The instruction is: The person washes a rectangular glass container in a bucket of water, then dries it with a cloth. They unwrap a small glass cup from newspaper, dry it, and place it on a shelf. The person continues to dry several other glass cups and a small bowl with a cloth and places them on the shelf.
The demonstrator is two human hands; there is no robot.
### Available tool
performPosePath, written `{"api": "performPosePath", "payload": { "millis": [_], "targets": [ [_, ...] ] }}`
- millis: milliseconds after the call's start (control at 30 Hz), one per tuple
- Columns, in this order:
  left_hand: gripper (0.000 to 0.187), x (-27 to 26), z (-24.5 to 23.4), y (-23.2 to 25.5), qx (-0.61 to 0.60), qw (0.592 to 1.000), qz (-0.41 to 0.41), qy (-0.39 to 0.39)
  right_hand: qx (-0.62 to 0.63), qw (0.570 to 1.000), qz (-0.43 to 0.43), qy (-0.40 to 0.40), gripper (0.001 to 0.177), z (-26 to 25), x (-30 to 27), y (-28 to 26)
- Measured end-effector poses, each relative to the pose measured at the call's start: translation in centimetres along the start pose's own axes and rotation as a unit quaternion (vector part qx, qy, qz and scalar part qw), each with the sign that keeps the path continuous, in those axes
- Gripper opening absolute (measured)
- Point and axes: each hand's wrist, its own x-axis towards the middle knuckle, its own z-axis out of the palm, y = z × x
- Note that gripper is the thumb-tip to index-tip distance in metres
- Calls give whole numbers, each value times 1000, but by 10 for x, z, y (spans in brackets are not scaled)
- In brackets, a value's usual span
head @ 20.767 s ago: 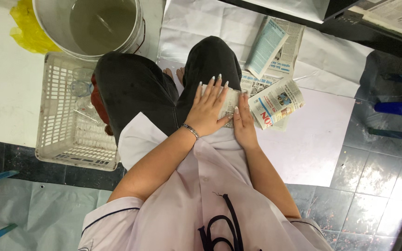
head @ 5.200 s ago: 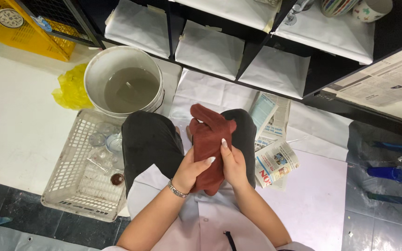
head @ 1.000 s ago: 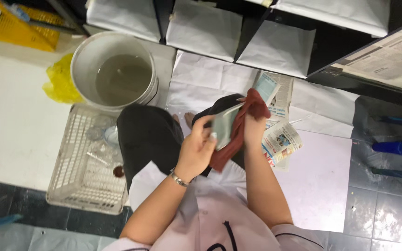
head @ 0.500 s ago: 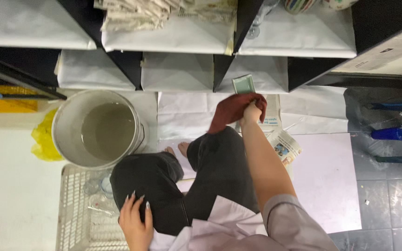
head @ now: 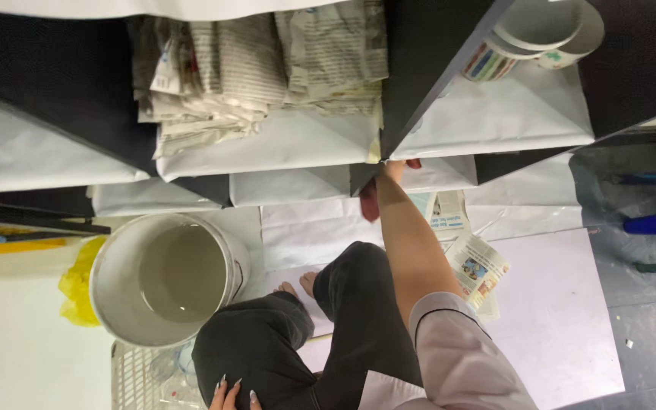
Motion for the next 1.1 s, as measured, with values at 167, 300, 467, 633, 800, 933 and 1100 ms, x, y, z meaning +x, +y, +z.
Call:
{"api": "performPosePath", "payload": {
  "millis": [167, 300, 467, 633, 800, 933, 1100],
  "targets": [
    [44, -12, 3, -5, 30, 1000, 3, -7, -273, 956, -74, -81, 41, -45, -25, -1],
    [43, -15, -3, -5, 96, 994, 1, -44, -110, 988, -87, -59, 33, -89, -67, -35],
    [36, 11, -32, 28, -16, 999, 40, -13, 90, 974, -185, -93, 53, -173, -163, -69],
    [62, 62, -38, 135, -397, 902, -39, -165, -86, 853, -304, -416, 49, -235, -273, -107],
    [89, 101, -30, 208, -407, 809, 227, -358, -182, 674, -446, -559, 57, -248, -332, -166],
    [46, 75, -26, 203, -355, 822, -136, -424, -74, 707, -486, -509, 51, -262, -325, -185],
    [46, 25, -28, 129, -463, 828, -119, -293, -61, 921, -378, -80, 48, -271, -251, -218]
  ]
}}
